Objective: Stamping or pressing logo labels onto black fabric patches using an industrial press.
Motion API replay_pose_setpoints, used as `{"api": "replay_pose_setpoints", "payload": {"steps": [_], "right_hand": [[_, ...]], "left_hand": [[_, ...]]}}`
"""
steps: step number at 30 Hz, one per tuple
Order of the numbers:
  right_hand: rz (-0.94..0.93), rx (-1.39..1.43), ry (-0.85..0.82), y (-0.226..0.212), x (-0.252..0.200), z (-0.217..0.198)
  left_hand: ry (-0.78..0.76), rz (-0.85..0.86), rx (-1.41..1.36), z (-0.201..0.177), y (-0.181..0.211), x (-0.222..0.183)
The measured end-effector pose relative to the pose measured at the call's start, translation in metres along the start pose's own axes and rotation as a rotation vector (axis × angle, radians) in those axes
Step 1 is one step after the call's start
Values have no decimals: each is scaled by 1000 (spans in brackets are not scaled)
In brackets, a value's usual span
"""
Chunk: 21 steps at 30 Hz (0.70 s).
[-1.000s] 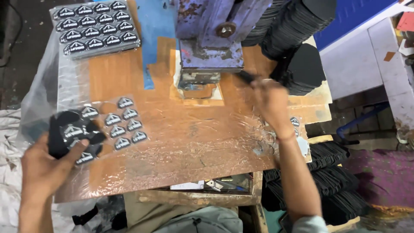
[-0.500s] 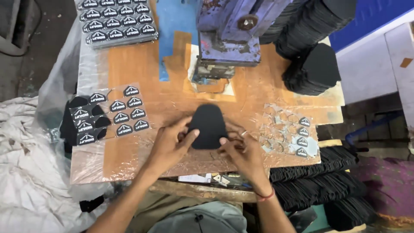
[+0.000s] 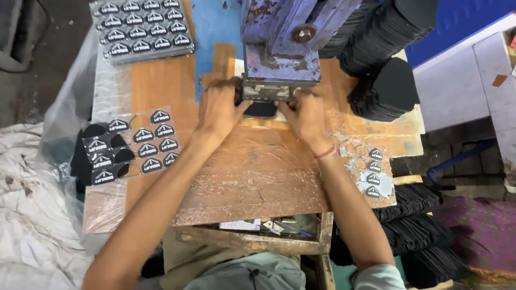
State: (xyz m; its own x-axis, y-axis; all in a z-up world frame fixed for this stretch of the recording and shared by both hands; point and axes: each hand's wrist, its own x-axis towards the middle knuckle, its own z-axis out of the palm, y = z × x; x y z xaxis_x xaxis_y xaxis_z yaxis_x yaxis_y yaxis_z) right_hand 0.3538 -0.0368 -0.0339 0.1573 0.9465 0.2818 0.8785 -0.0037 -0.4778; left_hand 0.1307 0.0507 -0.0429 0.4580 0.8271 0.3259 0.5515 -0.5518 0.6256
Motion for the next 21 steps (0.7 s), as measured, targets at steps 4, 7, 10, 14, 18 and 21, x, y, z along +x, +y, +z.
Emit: {"api": "replay_pose_setpoints", "payload": {"steps": [4,7,10,14,18,21], "right_hand": [[-238,-114,18,-36,-33,-17],[-351,-192,-36,-42,-49,-18],[-307,-219,-116,-49,-45,-30],[-351,-211,-125,-41,-41,-27],[-348,-218,-118,-44,-47,-27],[-378,-225,-88,-43,-44,-26]], "left_hand": [[-138,35,5,-19,20,-35],[23,305,102,-2,9,-61],[-43,320,243,-1,3,-73],[-29,329,294,0,1,-68],[-69,320,260,-6,5,-75],[-81,306,219,-13,7,-75]]}}
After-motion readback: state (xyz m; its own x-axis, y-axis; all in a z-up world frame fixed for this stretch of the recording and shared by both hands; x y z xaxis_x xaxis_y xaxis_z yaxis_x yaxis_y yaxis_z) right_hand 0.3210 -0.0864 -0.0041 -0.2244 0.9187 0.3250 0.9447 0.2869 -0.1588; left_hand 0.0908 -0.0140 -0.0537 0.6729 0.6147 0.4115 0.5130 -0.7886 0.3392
